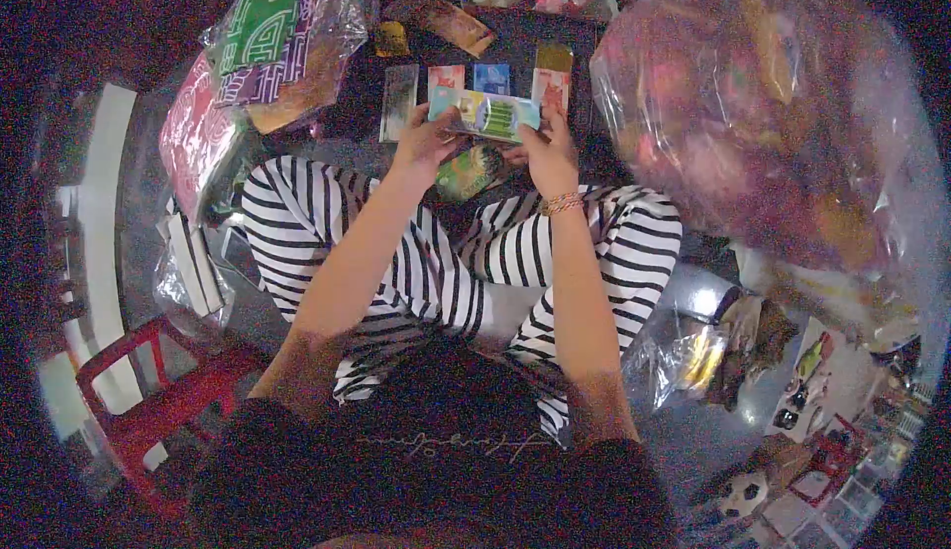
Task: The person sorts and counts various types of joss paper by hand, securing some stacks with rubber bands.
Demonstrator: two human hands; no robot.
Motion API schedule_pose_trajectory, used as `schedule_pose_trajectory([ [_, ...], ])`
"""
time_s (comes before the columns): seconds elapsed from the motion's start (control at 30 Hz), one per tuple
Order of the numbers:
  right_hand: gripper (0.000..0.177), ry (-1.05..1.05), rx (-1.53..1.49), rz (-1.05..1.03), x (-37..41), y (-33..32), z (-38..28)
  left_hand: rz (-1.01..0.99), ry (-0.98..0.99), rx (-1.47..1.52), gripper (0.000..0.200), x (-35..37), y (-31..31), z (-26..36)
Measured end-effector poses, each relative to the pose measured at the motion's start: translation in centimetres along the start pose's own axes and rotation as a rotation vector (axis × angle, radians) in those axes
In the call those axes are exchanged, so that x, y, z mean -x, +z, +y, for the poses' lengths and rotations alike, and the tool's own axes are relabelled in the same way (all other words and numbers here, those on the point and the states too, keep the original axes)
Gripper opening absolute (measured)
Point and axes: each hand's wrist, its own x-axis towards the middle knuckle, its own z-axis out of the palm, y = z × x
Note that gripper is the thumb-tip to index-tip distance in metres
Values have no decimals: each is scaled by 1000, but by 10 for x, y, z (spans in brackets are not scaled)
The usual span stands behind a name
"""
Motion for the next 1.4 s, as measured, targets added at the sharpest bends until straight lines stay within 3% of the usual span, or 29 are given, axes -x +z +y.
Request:
schedule_pose_trajectory([
  [0.03, 43, -4, 10, -2, -4, -4, 5, -2, 2, 11, 31, 0, -1, -1],
  [0.1, 43, 21, 0, 67, -9, -8, 5, -190, -27, 23, 29, -1, -4, -3],
  [0.27, 39, 109, -197, 171, -23, -8, -34, -71, -107, 69, 41, -4, 8, 0],
  [0.33, 33, 4, -342, 39, -31, -7, -56, 13, -70, 39, 49, -4, 10, 5],
  [0.4, 25, -21, -264, -13, -47, -7, -81, -29, -69, 33, 51, -9, 8, 5],
  [0.47, 17, 15, -452, -22, -67, -11, -99, -130, 31, -6, 48, -11, 8, 2],
  [0.57, 18, 58, -608, -149, -95, -18, -121, -193, -11, -66, 39, -16, 8, -6],
  [0.63, 18, 43, -548, -146, -120, -24, -120, -237, -17, -143, 30, -13, 11, -6],
  [0.73, 25, 31, -484, -165, -163, -42, -94, -250, -49, -189, 33, -3, 20, 0],
  [0.77, 28, 47, -347, -84, -171, -45, -82, -248, -54, -192, 33, -4, 20, -1],
  [0.83, 39, 116, -14, 94, -183, -51, -56, -291, -7, -338, 30, -6, 17, -5],
  [0.87, 39, 118, -22, 95, -186, -56, -47, -290, -9, -347, 30, -11, 15, -10],
  [0.93, 48, 109, 45, 107, -171, -50, -38, -252, 168, -599, 29, -20, 11, -25],
  [1.07, 41, 17, 253, -41, -134, -54, -13, -316, 325, -961, 31, 2, 12, -11],
  [1.13, 37, 61, 241, -101, -85, -46, -18, -238, 456, -1508, 34, 13, 15, -5],
  [1.2, 30, 157, 421, -66, -54, -45, -12, -241, 372, -1594, 39, 11, 7, -8],
  [1.23, 24, 150, 249, -63, -35, -44, 7, -173, 355, -1693, 39, 11, 2, -14],
  [1.33, 27, 290, 277, -54, -18, -24, 19, -84, 352, -1867, 42, 6, -9, -28],
  [1.4, 34, 268, 316, -55, -16, -10, 34, -56, 386, -1959, 44, 7, -13, -34],
])
